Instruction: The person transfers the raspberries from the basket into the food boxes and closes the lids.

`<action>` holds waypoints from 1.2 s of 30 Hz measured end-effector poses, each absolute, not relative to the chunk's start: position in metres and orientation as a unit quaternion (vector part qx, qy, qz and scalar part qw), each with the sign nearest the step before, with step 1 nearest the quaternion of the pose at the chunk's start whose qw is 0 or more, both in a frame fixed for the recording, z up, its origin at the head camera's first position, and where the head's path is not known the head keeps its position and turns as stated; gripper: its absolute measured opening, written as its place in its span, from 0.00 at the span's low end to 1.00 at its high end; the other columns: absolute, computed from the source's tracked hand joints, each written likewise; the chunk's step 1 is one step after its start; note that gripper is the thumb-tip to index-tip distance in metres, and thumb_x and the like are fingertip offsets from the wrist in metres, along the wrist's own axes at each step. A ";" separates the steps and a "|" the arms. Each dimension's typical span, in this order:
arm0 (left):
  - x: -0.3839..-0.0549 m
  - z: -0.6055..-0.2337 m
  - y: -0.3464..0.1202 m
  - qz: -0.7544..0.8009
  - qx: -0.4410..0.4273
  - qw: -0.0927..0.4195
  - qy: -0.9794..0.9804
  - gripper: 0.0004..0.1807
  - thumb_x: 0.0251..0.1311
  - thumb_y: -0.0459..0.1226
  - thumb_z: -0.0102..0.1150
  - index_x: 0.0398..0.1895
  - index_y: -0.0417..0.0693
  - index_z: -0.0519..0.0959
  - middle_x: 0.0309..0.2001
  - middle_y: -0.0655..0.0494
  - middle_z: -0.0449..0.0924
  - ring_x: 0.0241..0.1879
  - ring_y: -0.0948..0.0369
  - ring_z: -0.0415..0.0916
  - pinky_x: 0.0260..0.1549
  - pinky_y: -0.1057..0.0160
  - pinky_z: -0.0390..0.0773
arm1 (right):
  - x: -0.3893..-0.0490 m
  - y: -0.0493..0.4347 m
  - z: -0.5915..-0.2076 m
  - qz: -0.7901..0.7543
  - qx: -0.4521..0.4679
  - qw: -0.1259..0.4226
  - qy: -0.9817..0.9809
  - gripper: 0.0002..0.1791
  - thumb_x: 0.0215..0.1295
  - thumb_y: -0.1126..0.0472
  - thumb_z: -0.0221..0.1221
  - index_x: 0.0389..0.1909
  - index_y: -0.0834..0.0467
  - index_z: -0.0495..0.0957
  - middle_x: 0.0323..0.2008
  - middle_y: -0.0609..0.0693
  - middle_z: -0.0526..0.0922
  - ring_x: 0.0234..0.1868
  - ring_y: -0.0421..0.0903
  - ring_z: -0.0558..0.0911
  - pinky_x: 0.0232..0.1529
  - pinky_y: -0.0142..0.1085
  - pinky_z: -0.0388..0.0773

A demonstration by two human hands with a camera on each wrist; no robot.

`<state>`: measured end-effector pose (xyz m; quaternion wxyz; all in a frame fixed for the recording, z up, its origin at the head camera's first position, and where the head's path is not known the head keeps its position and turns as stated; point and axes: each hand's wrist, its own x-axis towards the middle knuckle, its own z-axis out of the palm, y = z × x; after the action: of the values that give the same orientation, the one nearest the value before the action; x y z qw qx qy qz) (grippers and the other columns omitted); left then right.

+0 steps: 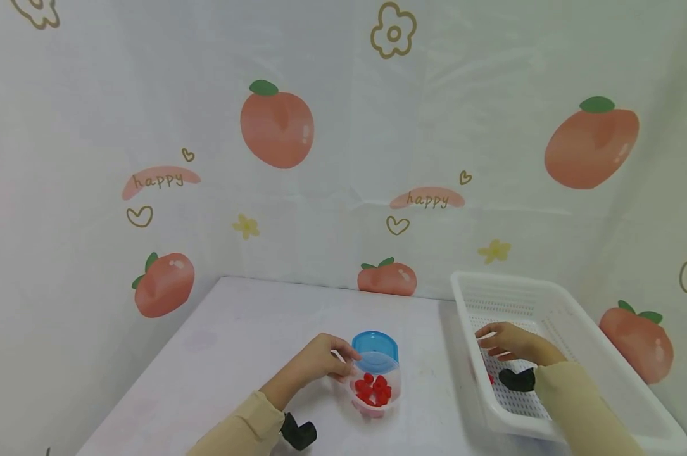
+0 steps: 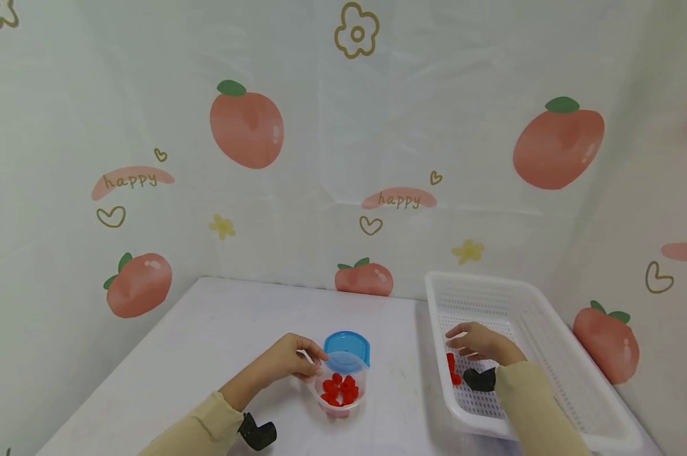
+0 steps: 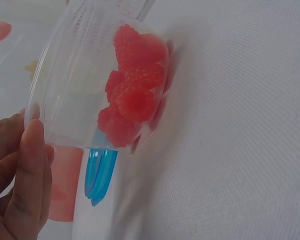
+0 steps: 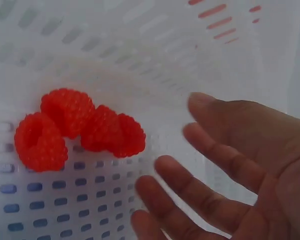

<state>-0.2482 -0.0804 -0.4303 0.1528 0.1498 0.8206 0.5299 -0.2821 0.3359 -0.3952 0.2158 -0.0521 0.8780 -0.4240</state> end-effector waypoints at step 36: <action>-0.245 -0.428 -0.079 0.533 0.143 0.154 0.820 0.11 0.52 0.31 0.70 0.40 0.39 0.85 0.28 0.54 0.79 0.25 0.61 0.77 0.28 0.65 0.84 | -0.280 0.335 -0.406 -0.401 -0.085 0.235 0.881 0.08 0.56 0.71 0.56 0.37 0.69 0.77 0.22 0.45 0.75 0.24 0.38 0.72 0.27 0.28 0.73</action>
<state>-0.2450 -0.0794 -0.4282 0.1540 0.1431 0.8197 0.5328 -0.2799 0.3352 -0.4060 0.2354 -0.0850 0.8812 -0.4010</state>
